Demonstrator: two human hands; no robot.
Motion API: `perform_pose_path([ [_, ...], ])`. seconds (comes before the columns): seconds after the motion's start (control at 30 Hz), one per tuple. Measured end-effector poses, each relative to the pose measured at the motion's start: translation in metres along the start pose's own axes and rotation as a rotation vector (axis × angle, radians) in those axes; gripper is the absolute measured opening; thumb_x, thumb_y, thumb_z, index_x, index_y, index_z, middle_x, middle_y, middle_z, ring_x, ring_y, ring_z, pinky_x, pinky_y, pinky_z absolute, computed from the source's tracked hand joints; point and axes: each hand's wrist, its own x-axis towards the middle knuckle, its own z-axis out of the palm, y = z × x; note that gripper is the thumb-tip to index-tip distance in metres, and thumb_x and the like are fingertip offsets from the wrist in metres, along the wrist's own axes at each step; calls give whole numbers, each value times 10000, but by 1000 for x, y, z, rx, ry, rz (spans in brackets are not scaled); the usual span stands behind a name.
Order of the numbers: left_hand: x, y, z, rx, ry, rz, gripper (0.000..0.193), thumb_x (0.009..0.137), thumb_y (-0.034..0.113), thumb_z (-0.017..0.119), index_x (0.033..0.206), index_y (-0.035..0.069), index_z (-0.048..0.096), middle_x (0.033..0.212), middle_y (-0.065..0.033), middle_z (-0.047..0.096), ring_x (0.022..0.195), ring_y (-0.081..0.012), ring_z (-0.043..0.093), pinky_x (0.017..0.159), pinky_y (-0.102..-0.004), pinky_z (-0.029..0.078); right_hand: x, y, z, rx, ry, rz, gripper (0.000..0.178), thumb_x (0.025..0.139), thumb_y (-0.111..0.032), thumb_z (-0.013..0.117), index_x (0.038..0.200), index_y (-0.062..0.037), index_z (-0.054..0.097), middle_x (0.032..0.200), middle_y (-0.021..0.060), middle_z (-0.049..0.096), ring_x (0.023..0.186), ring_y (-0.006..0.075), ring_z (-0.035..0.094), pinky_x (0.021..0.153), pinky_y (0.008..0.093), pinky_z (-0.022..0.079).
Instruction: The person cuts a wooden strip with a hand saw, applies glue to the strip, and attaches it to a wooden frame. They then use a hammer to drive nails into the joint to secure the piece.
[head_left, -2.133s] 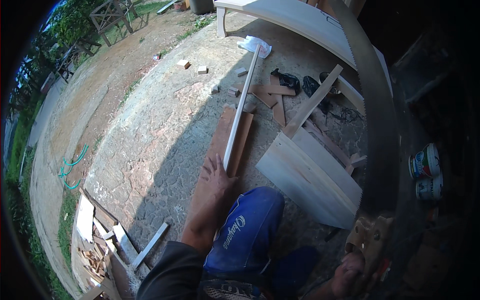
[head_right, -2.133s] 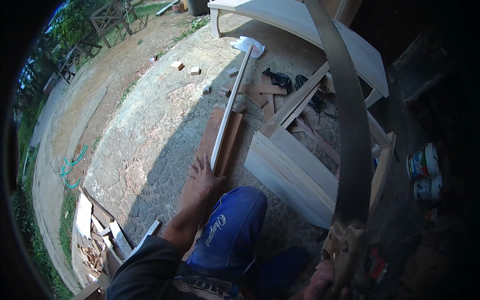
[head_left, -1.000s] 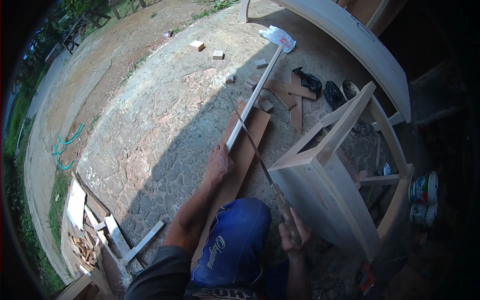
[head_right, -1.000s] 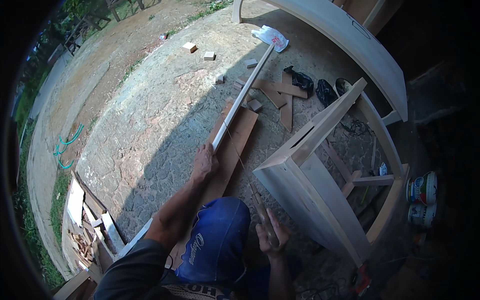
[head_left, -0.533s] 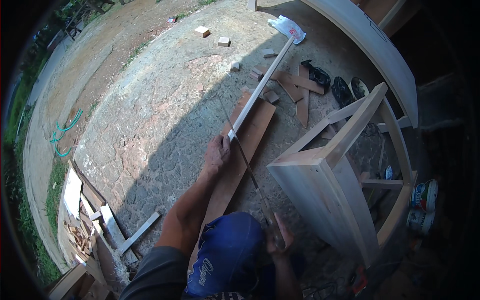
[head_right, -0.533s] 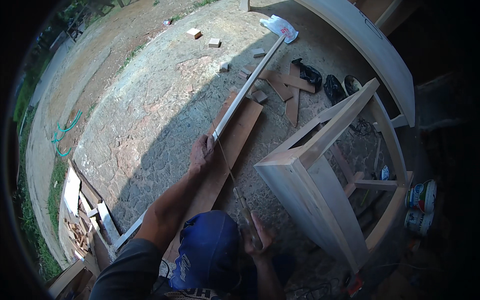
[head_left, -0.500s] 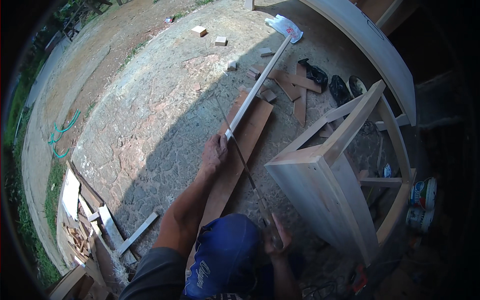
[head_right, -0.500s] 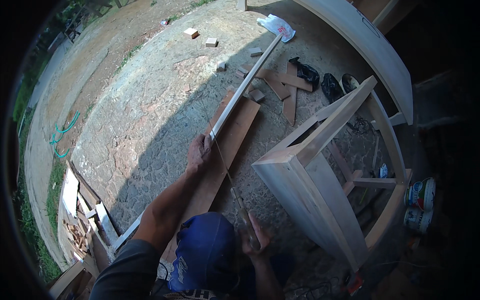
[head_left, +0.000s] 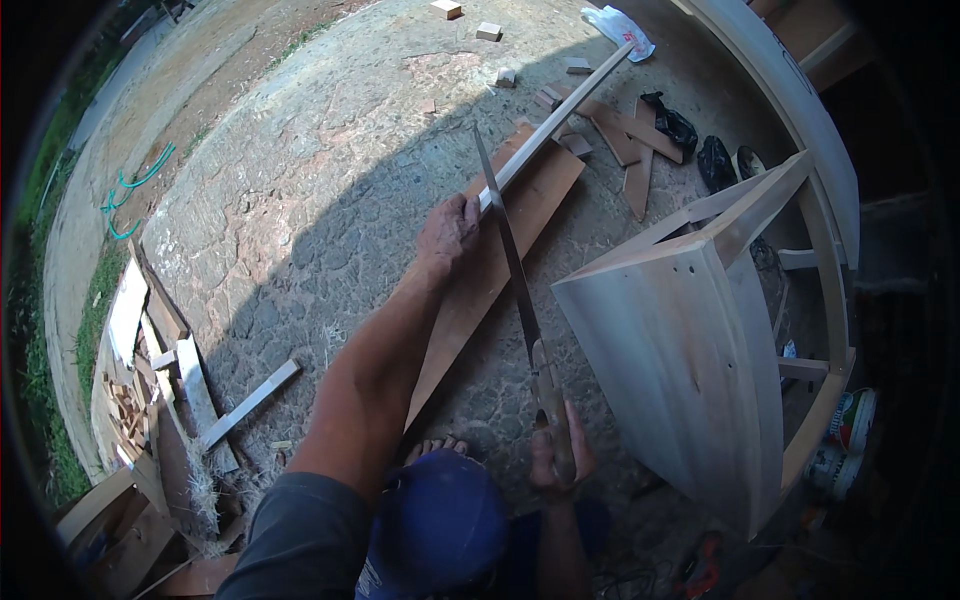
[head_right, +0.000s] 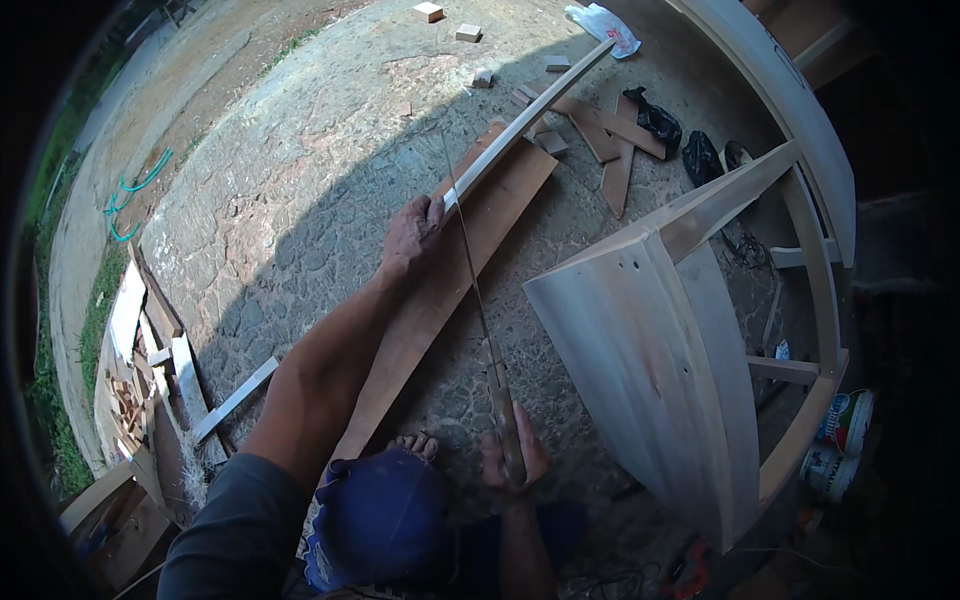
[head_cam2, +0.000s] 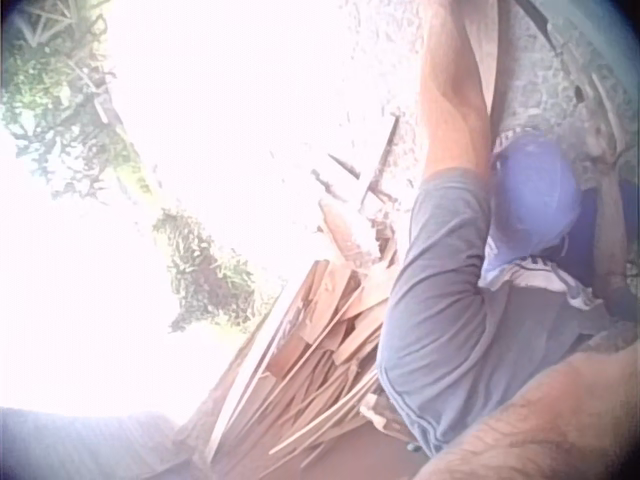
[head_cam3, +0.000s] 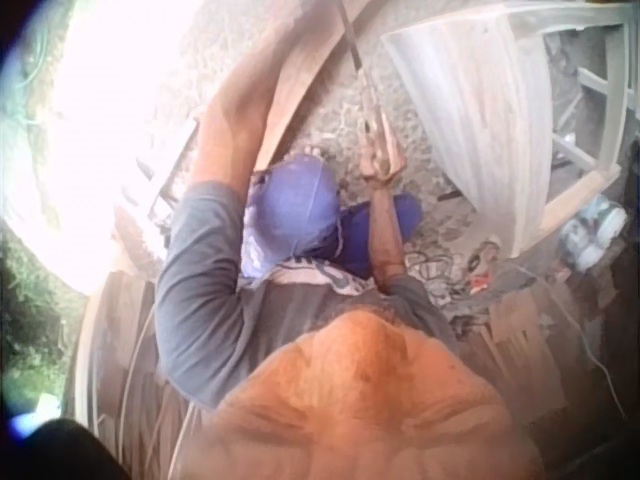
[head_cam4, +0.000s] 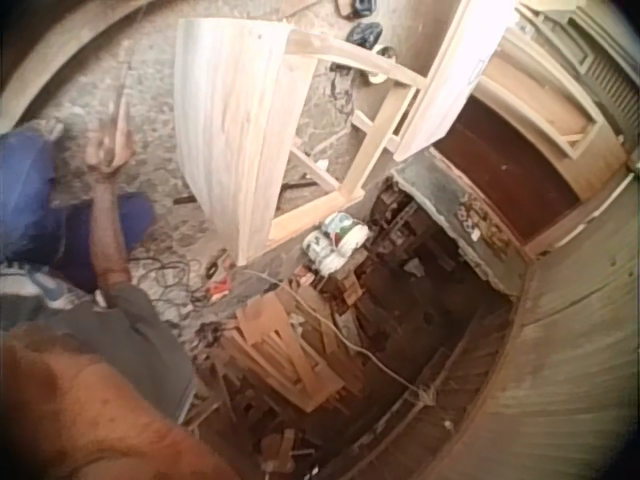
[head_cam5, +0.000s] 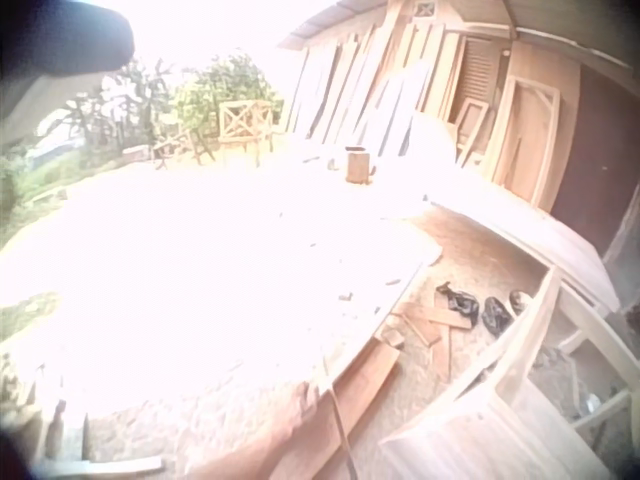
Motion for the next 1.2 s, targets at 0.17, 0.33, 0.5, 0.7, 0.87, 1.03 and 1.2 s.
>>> perform_pose_path([
  [0.17, 2, -8, 2, -57, 12, -10, 472, 1008, 492, 507, 996, 52, 678, 1015, -249, 697, 1022, -455, 652, 861, -514, 506, -1, -1, 0, 22, -35, 43, 539, 878, -203, 739, 1316, 81, 606, 1098, 264, 723, 913, 392, 747, 777, 418, 591],
  [0.33, 2, -3, 0, -65, 21, -2, 480, 1002, 504, 513, 996, 53, 677, 1008, -255, 694, 1015, -458, 652, 850, -521, 504, -5, -2, 2, 37, -66, 78, 546, 895, -238, 719, 1328, 76, 606, 1107, 272, 720, 976, 396, 739, 845, 424, 578],
  [0.5, 7, -7, 5, -15, 45, 36, 468, 1017, 480, 516, 986, 44, 683, 965, -246, 698, 956, -446, 669, 806, -508, 500, -1, -3, 7, -22, -26, -38, 549, 873, -191, 753, 1329, 68, 589, 1045, 248, 731, 755, 379, 739, 653, 418, 579],
  [0.7, 6, -7, 3, -28, -2, -3, 478, 1003, 501, 510, 998, 52, 675, 1016, -249, 695, 1022, -457, 651, 860, -531, 503, 1, -6, 8, -38, -7, -75, 570, 872, -223, 765, 1332, 65, 591, 1031, 236, 737, 742, 370, 736, 647, 409, 573],
  [0.87, 5, -5, 1, -35, 4, 1, 479, 1001, 502, 513, 995, 53, 681, 1014, -251, 695, 1023, -457, 650, 860, -526, 504, -5, -9, 7, -24, -55, 10, 567, 874, -219, 750, 1327, 81, 590, 1072, 249, 728, 831, 380, 738, 719, 420, 576],
  [1.03, 5, -6, 1, -35, 22, 13, 476, 1012, 489, 511, 994, 46, 684, 985, -253, 697, 978, -450, 661, 822, -511, 496, -4, -14, 7, 40, -66, 68, 531, 882, -196, 719, 1310, 95, 599, 1110, 289, 710, 971, 412, 739, 846, 435, 585],
  [1.2, 4, 0, -2, -32, -24, -28, 489, 1000, 510, 507, 1011, 53, 680, 1020, -255, 694, 1037, -447, 654, 868, -525, 504, -4, -16, 6, 26, -95, 117, 531, 882, -207, 719, 1306, 91, 601, 1092, 287, 714, 927, 406, 746, 808, 437, 590],
])
